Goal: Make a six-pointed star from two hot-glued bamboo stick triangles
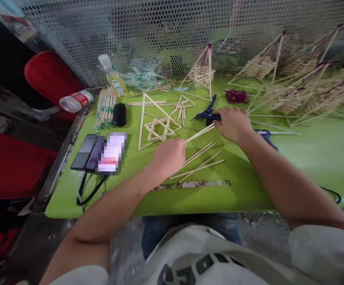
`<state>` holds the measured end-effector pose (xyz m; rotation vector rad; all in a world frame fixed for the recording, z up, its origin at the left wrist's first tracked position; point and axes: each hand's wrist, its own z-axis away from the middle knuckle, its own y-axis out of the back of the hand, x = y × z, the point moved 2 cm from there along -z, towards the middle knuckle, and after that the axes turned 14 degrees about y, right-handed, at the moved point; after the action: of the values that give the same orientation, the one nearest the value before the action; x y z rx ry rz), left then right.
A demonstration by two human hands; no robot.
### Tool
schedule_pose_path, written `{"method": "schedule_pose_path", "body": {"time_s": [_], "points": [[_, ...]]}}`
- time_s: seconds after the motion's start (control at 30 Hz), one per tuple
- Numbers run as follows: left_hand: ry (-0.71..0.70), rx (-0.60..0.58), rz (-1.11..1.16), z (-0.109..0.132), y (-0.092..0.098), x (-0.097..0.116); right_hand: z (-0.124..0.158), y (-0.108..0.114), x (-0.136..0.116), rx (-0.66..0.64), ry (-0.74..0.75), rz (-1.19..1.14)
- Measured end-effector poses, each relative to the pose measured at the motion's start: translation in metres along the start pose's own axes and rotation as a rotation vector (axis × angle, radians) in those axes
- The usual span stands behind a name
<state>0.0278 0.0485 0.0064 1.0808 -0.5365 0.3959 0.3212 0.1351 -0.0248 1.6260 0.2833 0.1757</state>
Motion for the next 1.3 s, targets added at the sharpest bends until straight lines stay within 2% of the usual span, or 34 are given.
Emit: {"method": "schedule_pose_path", "body": {"time_s": [0.1, 0.3, 0.5, 0.6, 0.7, 0.77, 0.83, 0.93, 1.0, 1.13, 1.3], "points": [[0.017, -0.011, -0.13, 0.001, 0.003, 0.004, 0.004, 0.001, -0.002, 0.039, 0.015, -0.011], [-0.031, 0.007, -0.143, -0.002, -0.002, 0.0, 0.016, 0.009, -0.009, 0.199, 0.076, -0.1], [-0.057, 0.086, -0.086, -0.007, 0.0, -0.001, 0.013, -0.001, 0.0, 0.086, 0.09, -0.035], [-0.049, 0.061, 0.081, -0.01, 0.002, -0.002, 0.01, -0.004, 0.001, 0.09, 0.09, -0.008], [-0.065, 0.017, 0.323, -0.012, 0.004, -0.004, 0.008, -0.001, -0.011, 0.118, 0.103, 0.003], [-0.059, -0.011, 0.509, -0.014, 0.004, -0.007, 0.004, 0.0, -0.029, 0.102, 0.207, -0.001], [-0.065, -0.033, 0.706, -0.017, 0.004, -0.009, -0.003, -0.001, -0.05, 0.043, 0.377, -0.01], [-0.138, 0.009, 0.935, -0.022, 0.003, -0.01, -0.013, -0.007, -0.075, -0.054, 0.516, -0.009], [-0.162, 0.049, 1.036, -0.025, 0.002, -0.01, -0.017, -0.01, -0.083, -0.092, 0.534, -0.003], [-0.069, 0.048, 1.153, -0.027, -0.002, -0.011, -0.009, -0.005, -0.088, -0.105, 0.537, -0.011], [-0.053, 0.072, 1.115, -0.027, -0.01, -0.015, -0.001, 0.0, -0.088, -0.098, 0.392, -0.067]]}}
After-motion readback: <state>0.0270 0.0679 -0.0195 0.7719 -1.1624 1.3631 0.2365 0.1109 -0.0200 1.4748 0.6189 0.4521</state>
